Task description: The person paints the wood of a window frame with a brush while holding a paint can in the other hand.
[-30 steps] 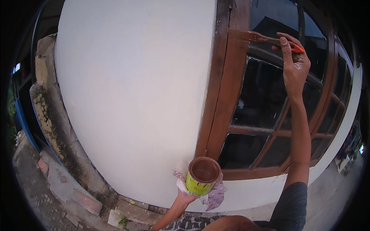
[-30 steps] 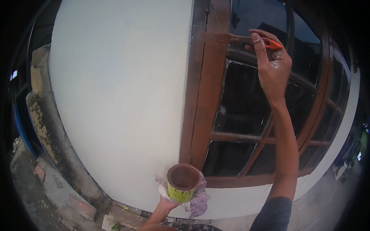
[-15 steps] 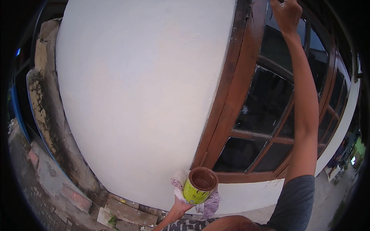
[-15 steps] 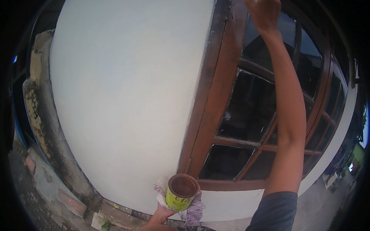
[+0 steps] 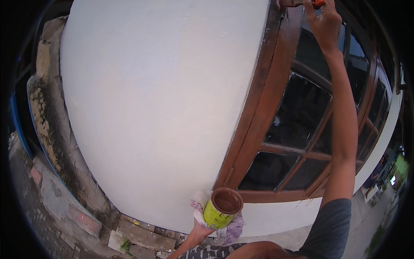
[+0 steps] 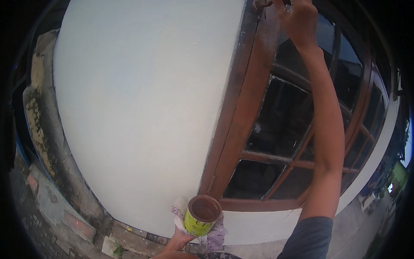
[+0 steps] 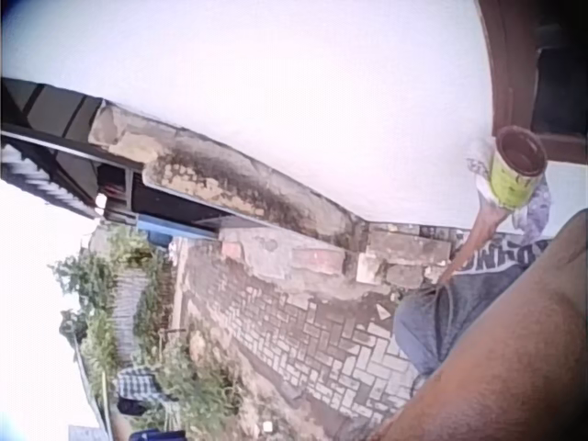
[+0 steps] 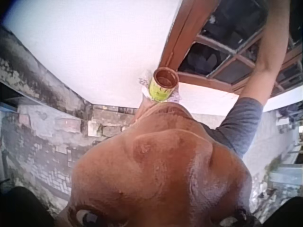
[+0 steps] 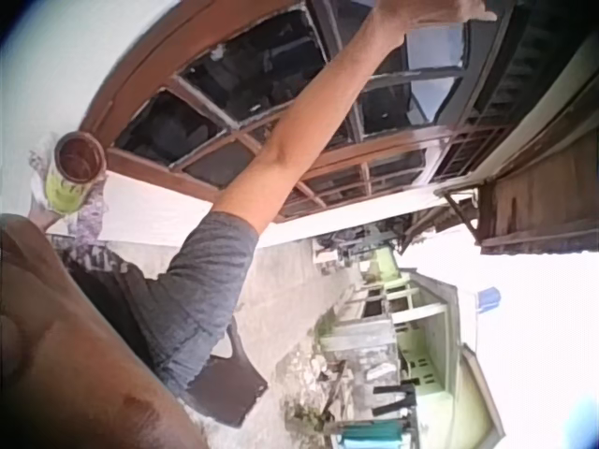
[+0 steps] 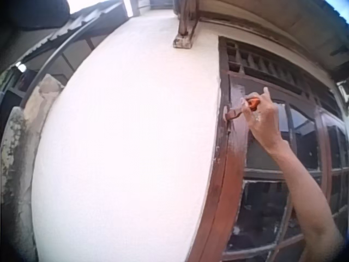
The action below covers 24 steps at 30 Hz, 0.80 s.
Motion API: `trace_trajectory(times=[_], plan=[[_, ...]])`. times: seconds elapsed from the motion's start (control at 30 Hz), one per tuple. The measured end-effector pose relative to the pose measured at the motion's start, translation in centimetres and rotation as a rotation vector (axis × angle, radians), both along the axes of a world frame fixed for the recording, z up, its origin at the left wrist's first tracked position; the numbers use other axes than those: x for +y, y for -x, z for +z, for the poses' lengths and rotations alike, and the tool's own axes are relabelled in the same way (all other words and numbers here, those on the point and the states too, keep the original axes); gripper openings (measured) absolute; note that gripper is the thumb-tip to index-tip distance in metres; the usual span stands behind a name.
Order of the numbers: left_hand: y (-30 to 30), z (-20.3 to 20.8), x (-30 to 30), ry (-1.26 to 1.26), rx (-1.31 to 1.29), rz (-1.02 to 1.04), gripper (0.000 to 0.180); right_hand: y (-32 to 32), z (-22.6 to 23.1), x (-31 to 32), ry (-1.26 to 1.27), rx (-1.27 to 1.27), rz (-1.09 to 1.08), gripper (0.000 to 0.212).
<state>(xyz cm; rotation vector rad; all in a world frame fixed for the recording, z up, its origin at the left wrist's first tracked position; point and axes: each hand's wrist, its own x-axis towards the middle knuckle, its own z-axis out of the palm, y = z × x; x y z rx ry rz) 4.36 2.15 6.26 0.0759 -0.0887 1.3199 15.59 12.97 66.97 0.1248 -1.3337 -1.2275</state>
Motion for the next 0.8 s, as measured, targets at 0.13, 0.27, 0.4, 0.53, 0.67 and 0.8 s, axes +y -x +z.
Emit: trace_trajectory(times=[0.13,0.27,0.4,0.53,0.67,0.8], plan=[[-0.1,-0.3,0.1,0.014,0.014,0.005,0.06,0.2,2.9,-0.7,-0.037,0.021,-0.018,0.011],[-0.3,-0.9,0.2,0.025,0.02,0.01,0.062,0.3,3.6,0.7,-0.083,-0.028,-0.158,0.008],[-0.1,-1.4,0.1,0.056,0.036,0.055,0.063,-0.8,-0.4,0.5,0.057,-0.191,-0.243,0.006],[0.1,0.5,-1.0,-0.039,0.218,0.182,0.058,-2.9,0.2,0.2,0.07,-0.345,-0.336,0.019],[-0.6,-2.5,0.3,-0.13,0.58,0.349,0.053,-0.6,2.8,-2.8,-0.043,-0.157,-0.196,0.007],[-0.3,-1.1,0.0,-0.038,0.107,0.137,0.05,-0.6,4.3,-0.4,0.045,-0.183,-0.248,0.009]])
